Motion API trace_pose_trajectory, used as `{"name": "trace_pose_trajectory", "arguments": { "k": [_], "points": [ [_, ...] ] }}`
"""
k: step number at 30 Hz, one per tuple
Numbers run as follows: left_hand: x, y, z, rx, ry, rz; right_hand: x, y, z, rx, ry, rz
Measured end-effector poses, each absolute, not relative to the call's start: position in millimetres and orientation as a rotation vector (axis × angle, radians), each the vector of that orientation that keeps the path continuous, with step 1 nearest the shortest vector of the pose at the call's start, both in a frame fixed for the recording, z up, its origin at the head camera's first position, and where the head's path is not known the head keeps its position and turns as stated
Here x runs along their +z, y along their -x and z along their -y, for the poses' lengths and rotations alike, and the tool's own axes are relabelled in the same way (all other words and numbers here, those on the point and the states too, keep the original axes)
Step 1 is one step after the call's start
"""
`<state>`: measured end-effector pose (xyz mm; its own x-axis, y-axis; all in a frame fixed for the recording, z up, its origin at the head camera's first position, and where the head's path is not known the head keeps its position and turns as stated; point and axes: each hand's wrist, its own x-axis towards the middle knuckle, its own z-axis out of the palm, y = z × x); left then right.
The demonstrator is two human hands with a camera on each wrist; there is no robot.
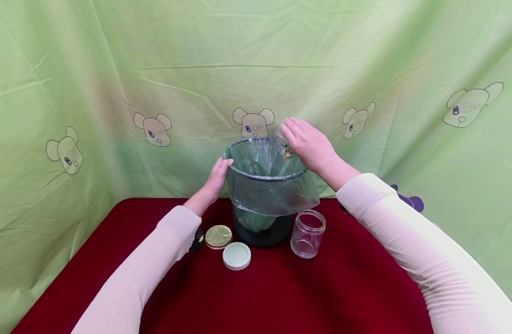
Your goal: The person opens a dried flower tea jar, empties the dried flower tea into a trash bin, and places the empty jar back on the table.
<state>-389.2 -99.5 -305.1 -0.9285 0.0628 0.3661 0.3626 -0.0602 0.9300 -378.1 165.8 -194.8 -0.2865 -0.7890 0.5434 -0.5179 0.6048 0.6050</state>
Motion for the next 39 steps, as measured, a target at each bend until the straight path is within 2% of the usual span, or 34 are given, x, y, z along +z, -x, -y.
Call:
{"name": "trace_pose_trajectory", "arguments": {
  "k": [39],
  "points": [
    [-305.1, 389.1, 97.8, -2.107, 0.446, 1.989, -199.2, 374.6, -158.3, -0.712, -1.110, 1.807]
  ]
}}
